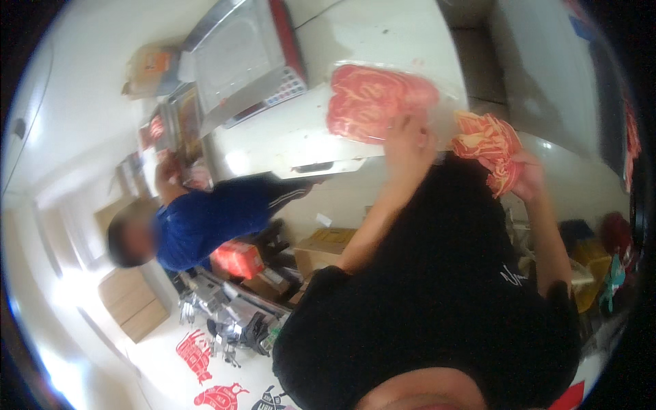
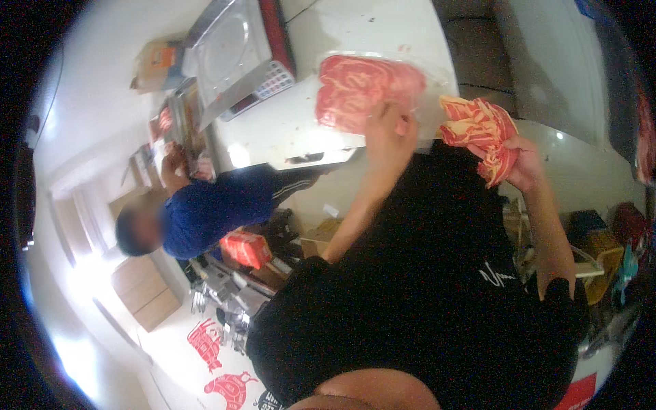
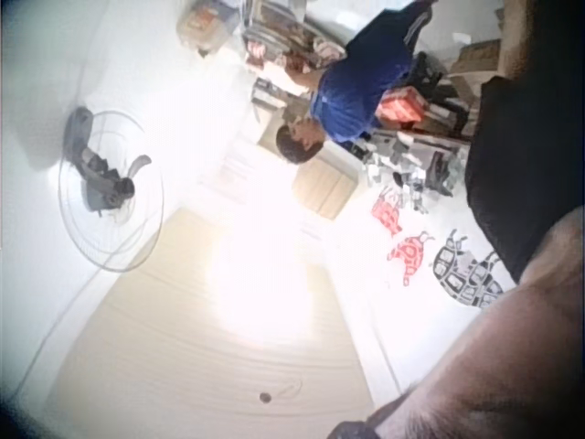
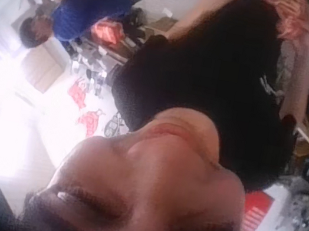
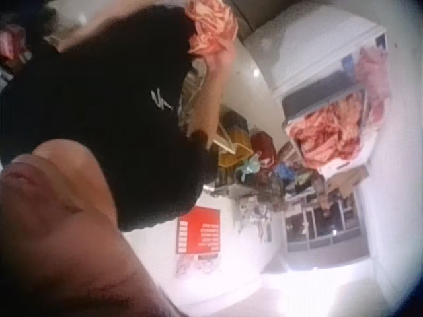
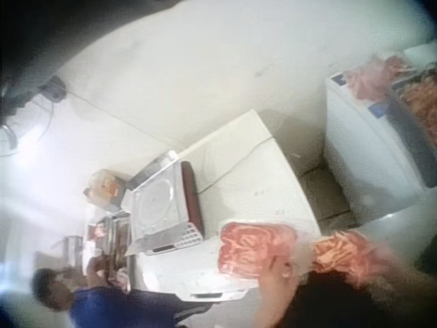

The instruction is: The person places slices of meat into plastic bags and puts the bags on a counter or a scale.

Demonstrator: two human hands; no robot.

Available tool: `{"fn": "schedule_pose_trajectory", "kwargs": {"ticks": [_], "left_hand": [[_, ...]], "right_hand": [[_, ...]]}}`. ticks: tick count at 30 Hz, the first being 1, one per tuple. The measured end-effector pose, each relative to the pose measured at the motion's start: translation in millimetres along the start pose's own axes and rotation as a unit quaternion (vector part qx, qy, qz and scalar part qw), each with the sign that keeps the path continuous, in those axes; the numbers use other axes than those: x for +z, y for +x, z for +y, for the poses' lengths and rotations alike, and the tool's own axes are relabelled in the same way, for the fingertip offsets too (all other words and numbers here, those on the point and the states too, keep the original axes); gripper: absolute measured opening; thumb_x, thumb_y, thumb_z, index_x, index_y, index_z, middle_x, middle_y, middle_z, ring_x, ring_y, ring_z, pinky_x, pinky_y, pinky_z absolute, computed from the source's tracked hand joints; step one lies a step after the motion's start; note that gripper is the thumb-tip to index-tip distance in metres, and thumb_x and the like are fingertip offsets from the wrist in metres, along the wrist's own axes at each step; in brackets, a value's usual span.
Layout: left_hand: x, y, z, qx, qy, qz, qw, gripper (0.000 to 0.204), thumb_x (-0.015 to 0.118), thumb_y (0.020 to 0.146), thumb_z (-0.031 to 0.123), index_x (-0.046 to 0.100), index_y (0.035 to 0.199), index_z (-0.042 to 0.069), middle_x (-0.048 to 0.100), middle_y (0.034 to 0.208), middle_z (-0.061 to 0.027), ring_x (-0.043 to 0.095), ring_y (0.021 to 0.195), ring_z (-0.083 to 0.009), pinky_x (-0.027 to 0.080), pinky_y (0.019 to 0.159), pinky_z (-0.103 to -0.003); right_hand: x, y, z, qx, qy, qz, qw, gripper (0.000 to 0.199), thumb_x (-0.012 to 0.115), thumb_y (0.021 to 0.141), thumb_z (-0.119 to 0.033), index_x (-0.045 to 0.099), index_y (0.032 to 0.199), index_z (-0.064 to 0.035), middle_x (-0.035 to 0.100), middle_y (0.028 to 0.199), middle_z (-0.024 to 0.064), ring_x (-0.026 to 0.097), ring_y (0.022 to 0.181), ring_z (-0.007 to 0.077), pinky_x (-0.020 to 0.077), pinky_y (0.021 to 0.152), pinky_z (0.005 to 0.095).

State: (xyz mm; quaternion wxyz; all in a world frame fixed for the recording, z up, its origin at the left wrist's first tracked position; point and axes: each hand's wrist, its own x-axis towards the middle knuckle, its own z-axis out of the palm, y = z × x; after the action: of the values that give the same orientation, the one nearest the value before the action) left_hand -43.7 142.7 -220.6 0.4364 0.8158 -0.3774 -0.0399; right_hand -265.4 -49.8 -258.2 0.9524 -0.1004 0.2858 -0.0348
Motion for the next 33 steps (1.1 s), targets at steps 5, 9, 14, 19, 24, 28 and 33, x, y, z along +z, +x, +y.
{"fn": "schedule_pose_trajectory", "kwargs": {"ticks": [5,9,14,19,24,28,33], "left_hand": [[-3,-9,-2,-0.060,-0.066,-0.027,0.996,0.008,0.070,0.088,0.002,0.064,0.094,0.001,0.063,0.084,-0.0195,0.064,0.078,-0.0380,0.050,0.069,-0.048],[-2,-23,13,0.003,-0.014,-0.066,0.998,0.007,0.070,0.091,0.003,0.064,0.095,0.002,0.067,0.085,-0.0213,0.067,0.075,-0.0384,0.052,0.065,-0.047],[5,-30,11,0.021,-0.011,-0.079,0.997,0.008,0.071,0.092,0.005,0.064,0.095,0.005,0.068,0.075,-0.0168,0.068,0.066,-0.0376,0.052,0.057,-0.046],[7,-21,18,-0.005,-0.050,-0.045,0.998,0.009,0.073,0.093,0.009,0.066,0.097,0.004,0.067,0.070,-0.0163,0.069,0.060,-0.0318,0.052,0.055,-0.042],[-1,-19,25,-0.054,-0.056,-0.066,0.995,0.013,0.071,0.094,0.014,0.069,0.102,0.003,0.070,0.075,-0.0192,0.070,0.066,-0.0398,0.054,0.061,-0.047],[-10,-18,24,-0.066,-0.080,-0.066,0.992,0.013,0.069,0.095,0.016,0.069,0.099,0.003,0.070,0.076,-0.0206,0.070,0.068,-0.0407,0.054,0.061,-0.048],[-17,0,31,-0.001,-0.019,-0.049,0.999,0.012,0.068,0.094,0.014,0.066,0.090,0.003,0.071,0.075,-0.0183,0.071,0.066,-0.0378,0.056,0.061,-0.046]], "right_hand": [[4,2,7,0.012,0.003,-0.021,1.000,0.076,0.053,0.093,-0.009,0.026,0.163,-0.0029,0.044,0.159,0.0265,0.050,0.142,0.0451,0.0519,0.110,0.0616],[21,23,19,0.029,-0.003,-0.074,0.997,0.073,0.053,0.094,-0.009,0.029,0.162,-0.0020,0.044,0.160,0.0259,0.049,0.144,0.0442,0.0425,0.120,0.0587],[14,48,31,-0.033,0.079,-0.095,0.992,0.069,0.052,0.095,-0.010,0.033,0.161,-0.0020,0.046,0.158,0.0240,0.051,0.143,0.0424,0.0423,0.120,0.0581],[28,68,42,0.040,0.091,-0.122,0.988,0.062,0.052,0.096,-0.008,0.039,0.156,-0.0009,0.054,0.150,0.0221,0.058,0.135,0.0377,0.0466,0.116,0.0567],[45,107,42,0.051,0.036,-0.125,0.990,0.048,0.053,0.097,-0.008,0.051,0.144,0.0002,0.066,0.135,0.0201,0.067,0.121,0.0335,0.0510,0.111,0.0503],[68,130,39,0.150,-0.019,-0.113,0.982,0.035,0.052,0.100,-0.010,0.060,0.133,0.0009,0.072,0.115,0.0166,0.070,0.112,0.0287,0.0592,0.097,0.0447],[113,154,46,0.164,-0.045,-0.125,0.977,0.034,0.053,0.102,-0.012,0.060,0.133,0.0001,0.071,0.118,0.0153,0.069,0.113,0.0277,0.0595,0.097,0.0439]]}}
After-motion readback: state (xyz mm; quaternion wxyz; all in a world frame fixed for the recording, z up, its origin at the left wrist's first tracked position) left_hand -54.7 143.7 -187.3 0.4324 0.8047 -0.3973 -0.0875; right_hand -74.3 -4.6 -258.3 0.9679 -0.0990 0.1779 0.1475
